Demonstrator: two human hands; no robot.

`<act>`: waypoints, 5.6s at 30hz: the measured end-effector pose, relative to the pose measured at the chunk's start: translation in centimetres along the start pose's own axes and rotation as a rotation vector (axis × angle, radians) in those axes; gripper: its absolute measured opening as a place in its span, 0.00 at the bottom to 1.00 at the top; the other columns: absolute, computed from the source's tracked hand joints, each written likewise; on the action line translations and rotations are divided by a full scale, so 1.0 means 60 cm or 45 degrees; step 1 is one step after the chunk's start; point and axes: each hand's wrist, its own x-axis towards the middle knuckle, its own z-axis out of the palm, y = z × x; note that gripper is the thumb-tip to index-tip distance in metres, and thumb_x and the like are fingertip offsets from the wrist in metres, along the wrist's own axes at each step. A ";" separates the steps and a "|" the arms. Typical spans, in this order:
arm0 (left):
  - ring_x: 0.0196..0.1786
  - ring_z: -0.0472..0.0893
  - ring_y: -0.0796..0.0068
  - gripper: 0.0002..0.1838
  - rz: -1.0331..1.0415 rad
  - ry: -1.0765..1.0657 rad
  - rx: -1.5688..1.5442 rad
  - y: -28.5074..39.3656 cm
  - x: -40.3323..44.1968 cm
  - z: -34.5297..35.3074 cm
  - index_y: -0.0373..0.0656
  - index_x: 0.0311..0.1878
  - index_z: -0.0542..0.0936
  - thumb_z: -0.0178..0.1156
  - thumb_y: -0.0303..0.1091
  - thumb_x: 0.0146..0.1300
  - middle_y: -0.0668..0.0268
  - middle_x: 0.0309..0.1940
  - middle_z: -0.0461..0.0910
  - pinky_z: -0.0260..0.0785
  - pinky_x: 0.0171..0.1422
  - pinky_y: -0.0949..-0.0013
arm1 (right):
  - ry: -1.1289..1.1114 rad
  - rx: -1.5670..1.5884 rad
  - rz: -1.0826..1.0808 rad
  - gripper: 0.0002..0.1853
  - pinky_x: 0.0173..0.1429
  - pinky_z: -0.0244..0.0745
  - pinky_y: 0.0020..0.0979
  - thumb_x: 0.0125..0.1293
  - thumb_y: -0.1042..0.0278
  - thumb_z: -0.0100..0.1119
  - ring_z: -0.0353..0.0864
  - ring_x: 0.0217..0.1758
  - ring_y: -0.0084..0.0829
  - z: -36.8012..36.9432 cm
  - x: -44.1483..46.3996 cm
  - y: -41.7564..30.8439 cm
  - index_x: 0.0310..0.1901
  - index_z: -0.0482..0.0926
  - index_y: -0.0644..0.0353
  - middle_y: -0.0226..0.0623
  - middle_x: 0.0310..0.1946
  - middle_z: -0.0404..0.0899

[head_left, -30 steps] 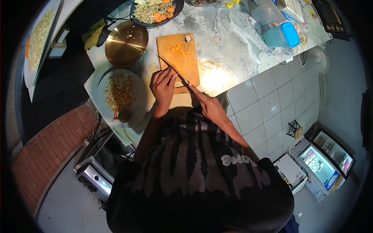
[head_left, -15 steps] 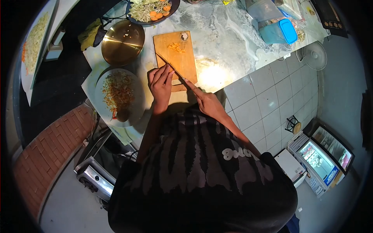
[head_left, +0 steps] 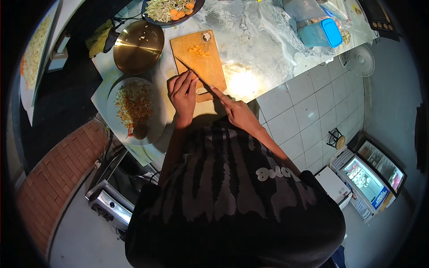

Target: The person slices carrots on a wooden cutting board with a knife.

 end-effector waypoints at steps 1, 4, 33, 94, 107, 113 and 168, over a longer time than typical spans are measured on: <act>0.50 0.80 0.62 0.14 -0.001 -0.004 -0.001 -0.002 0.000 0.000 0.39 0.49 0.89 0.72 0.27 0.58 0.64 0.48 0.88 0.72 0.57 0.64 | 0.001 0.002 0.004 0.37 0.39 0.74 0.53 0.71 0.75 0.48 0.81 0.29 0.58 -0.004 0.001 -0.005 0.80 0.55 0.38 0.57 0.27 0.79; 0.50 0.80 0.62 0.14 0.022 0.010 0.015 -0.003 0.003 0.001 0.40 0.49 0.89 0.72 0.28 0.59 0.64 0.48 0.88 0.72 0.57 0.64 | -0.078 -0.019 0.079 0.36 0.40 0.75 0.53 0.72 0.75 0.47 0.81 0.30 0.59 -0.019 0.005 -0.019 0.79 0.57 0.39 0.57 0.28 0.79; 0.41 0.82 0.69 0.16 -0.286 0.183 -0.176 0.001 0.007 -0.001 0.40 0.55 0.86 0.70 0.25 0.63 0.60 0.45 0.84 0.76 0.47 0.66 | 0.057 0.109 -0.104 0.28 0.49 0.76 0.43 0.80 0.67 0.46 0.82 0.40 0.58 -0.026 0.024 0.024 0.78 0.60 0.41 0.59 0.41 0.81; 0.39 0.78 0.58 0.07 0.069 -0.025 0.240 0.017 0.006 0.024 0.47 0.41 0.89 0.70 0.34 0.60 0.63 0.31 0.78 0.73 0.44 0.57 | -0.022 -0.370 -0.085 0.32 0.42 0.73 0.56 0.76 0.69 0.47 0.80 0.31 0.61 -0.077 -0.072 0.043 0.79 0.57 0.34 0.62 0.27 0.78; 0.39 0.80 0.61 0.04 0.112 0.002 0.271 0.016 0.015 0.022 0.48 0.37 0.88 0.70 0.35 0.60 0.67 0.30 0.80 0.74 0.41 0.60 | 0.018 -0.403 0.017 0.35 0.41 0.76 0.55 0.72 0.71 0.48 0.83 0.30 0.60 -0.055 -0.049 0.018 0.79 0.58 0.35 0.61 0.24 0.79; 0.37 0.80 0.63 0.06 0.070 0.084 0.231 0.010 0.006 0.028 0.49 0.39 0.90 0.71 0.34 0.59 0.68 0.29 0.79 0.74 0.41 0.62 | 0.085 -0.409 0.036 0.35 0.41 0.75 0.56 0.72 0.71 0.49 0.82 0.30 0.60 -0.047 -0.034 0.016 0.79 0.59 0.37 0.60 0.23 0.79; 0.33 0.78 0.68 0.04 -0.004 0.093 0.048 0.003 0.013 0.027 0.47 0.34 0.89 0.74 0.30 0.55 0.70 0.26 0.79 0.71 0.38 0.64 | 0.018 -0.411 -0.050 0.36 0.40 0.75 0.57 0.73 0.71 0.50 0.82 0.30 0.61 -0.046 -0.032 0.018 0.80 0.55 0.36 0.61 0.26 0.80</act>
